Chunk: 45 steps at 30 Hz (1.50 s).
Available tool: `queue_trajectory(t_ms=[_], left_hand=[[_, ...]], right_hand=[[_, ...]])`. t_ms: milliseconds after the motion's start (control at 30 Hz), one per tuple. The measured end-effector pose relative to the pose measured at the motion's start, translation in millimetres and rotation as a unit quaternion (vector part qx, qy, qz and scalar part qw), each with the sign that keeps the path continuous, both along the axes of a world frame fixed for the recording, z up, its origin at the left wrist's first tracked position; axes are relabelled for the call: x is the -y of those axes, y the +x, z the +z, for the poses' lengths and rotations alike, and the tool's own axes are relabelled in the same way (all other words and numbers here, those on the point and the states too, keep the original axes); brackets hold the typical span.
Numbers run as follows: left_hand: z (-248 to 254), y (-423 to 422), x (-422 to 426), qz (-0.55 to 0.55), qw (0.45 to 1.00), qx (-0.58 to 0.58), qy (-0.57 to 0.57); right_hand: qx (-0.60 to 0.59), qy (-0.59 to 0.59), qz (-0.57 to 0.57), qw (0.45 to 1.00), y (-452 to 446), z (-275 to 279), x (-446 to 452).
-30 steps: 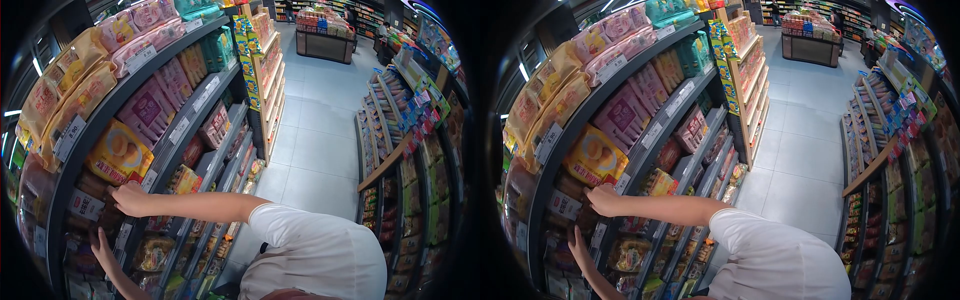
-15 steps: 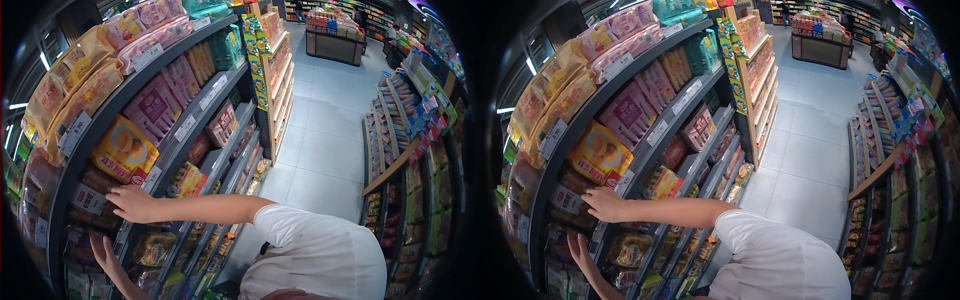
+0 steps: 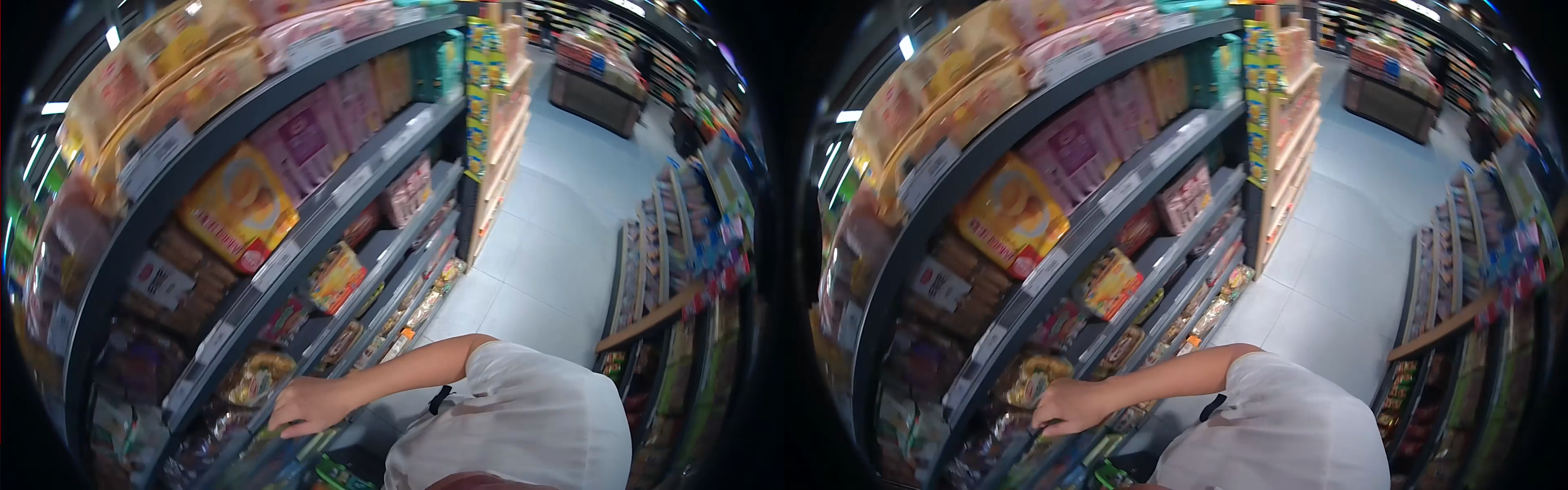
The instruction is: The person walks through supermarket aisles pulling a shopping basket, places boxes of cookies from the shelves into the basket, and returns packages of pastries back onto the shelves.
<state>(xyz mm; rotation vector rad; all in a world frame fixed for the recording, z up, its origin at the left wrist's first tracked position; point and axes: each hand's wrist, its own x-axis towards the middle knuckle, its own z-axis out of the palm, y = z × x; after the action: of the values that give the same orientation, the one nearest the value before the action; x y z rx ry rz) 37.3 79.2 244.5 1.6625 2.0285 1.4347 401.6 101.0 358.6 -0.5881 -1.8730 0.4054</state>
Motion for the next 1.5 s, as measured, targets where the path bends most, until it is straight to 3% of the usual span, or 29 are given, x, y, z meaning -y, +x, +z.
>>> queue_trajectory(t_ms=[67, 100, 133, 167, 200, 233, 267, 333, 400, 433, 500, 533, 600, 700, 733, 800, 900, 1067, 1100, 1233, 1267, 1500], left_hand=[[-80.0, -28.4, 53.1, 0.066, 0.99, 0.05, -0.111], [-155.4, -81.0, 63.8, -0.053, 0.973, 0.194, -0.116], [-171.6, -64.7, 91.3, 0.114, 0.979, 0.073, -0.153], [-170.7, -51.5, 111.3, 0.136, 0.968, 0.038, -0.207], [-180.9, -51.8, 124.1, 0.085, 0.956, 0.179, -0.215], [-192.4, -47.2, 139.2, 0.107, 0.967, 0.077, -0.218], [-228.5, -56.1, 153.7, 0.107, 0.963, 0.09, -0.23], [-217.7, -39.3, 165.5, 0.119, 0.914, 0.089, -0.376], [-218.1, -30.7, 172.1, 0.052, 0.896, 0.062, -0.436], [-219.3, -23.0, 172.5, 0.068, 0.892, 0.078, -0.44], [-222.3, -20.3, 164.1, 0.105, 0.928, 0.068, -0.351], [-217.9, -20.2, 158.7, 0.086, 0.944, 0.007, -0.317], [-220.9, -17.0, 143.1, 0.091, 0.949, 0.037, -0.299], [-222.3, -14.4, 120.8, 0.085, 0.962, 0.048, -0.255], [-223.6, -19.3, 115.5, 0.091, 0.961, 0.057, -0.257], [-238.4, -32.1, 104.7, 0.072, 0.92, 0.074, -0.377], [-250.1, -40.8, 100.6, 0.042, 0.922, 0.064, -0.378], [-253.9, -50.9, 106.4, 0.015, 0.931, 0.095, -0.352], [-249.0, -56.9, 105.7, 0.013, 0.937, 0.074, -0.342], [-259.8, -67.6, 104.8, -0.012, 0.94, 0.123, -0.317], [-256.7, -72.4, 102.1, -0.009, 0.941, 0.117, -0.319], [-256.2, -111.1, 94.2, -0.018, 0.95, 0.113, -0.29]], right_hand=[[0.023, -0.072, 0.021, 0.997, -14.9, -33.2, 0.0], [0.061, -0.132, 0.042, 0.988, -21.8, -47.6, 1.8], [0.109, -0.188, 0.073, 0.974, -25.6, -55.0, 1.2], [0.124, -0.207, 0.092, 0.966, -34.7, -67.8, -2.7], [0.16, -0.222, 0.095, 0.957, -42.4, -75.3, -4.5], [0.177, -0.242, 0.125, 0.946, -51.9, -90.7, -9.8], [0.197, -0.262, 0.145, 0.934, -61.9, -103.9, -14.9], [0.241, -0.286, 0.169, 0.912, -82.1, -114.0, -21.9], [0.263, -0.317, 0.206, 0.888, -103.7, -132.9, -27.4], [0.271, -0.343, 0.193, 0.879, -115.5, -143.3, -32.1], [0.3, -0.318, 0.192, 0.879, -152.2, -167.0, -39.8], [0.312, -0.294, 0.173, 0.887, -162.7, -177.3, -42.8], [0.367, -0.312, 0.16, 0.862, -186.8, -196.8, -49.7], [0.436, -0.237, 0.158, 0.854, -227.4, -233.4, -48.8], [0.469, -0.219, 0.154, 0.841, -240.4, -243.9, -45.8], [0.508, -0.198, 0.154, 0.824, -266.5, -261.4, -40.1], [0.595, -0.146, 0.16, 0.774, -297.0, -286.1, -33.8], [0.6, -0.083, 0.131, 0.785, -332.9, -335.3, -36.6], [0.584, -0.024, 0.107, 0.805, -333.3, -357.1, -35.9], [0.562, -0.036, 0.101, 0.82, -344.5, -376.2, -38.1], [0.631, -0.041, 0.086, 0.77, -355.1, -372.3, -37.1], [0.648, -0.011, 0.042, 0.761, -402.6, -348.8, -34.2]])
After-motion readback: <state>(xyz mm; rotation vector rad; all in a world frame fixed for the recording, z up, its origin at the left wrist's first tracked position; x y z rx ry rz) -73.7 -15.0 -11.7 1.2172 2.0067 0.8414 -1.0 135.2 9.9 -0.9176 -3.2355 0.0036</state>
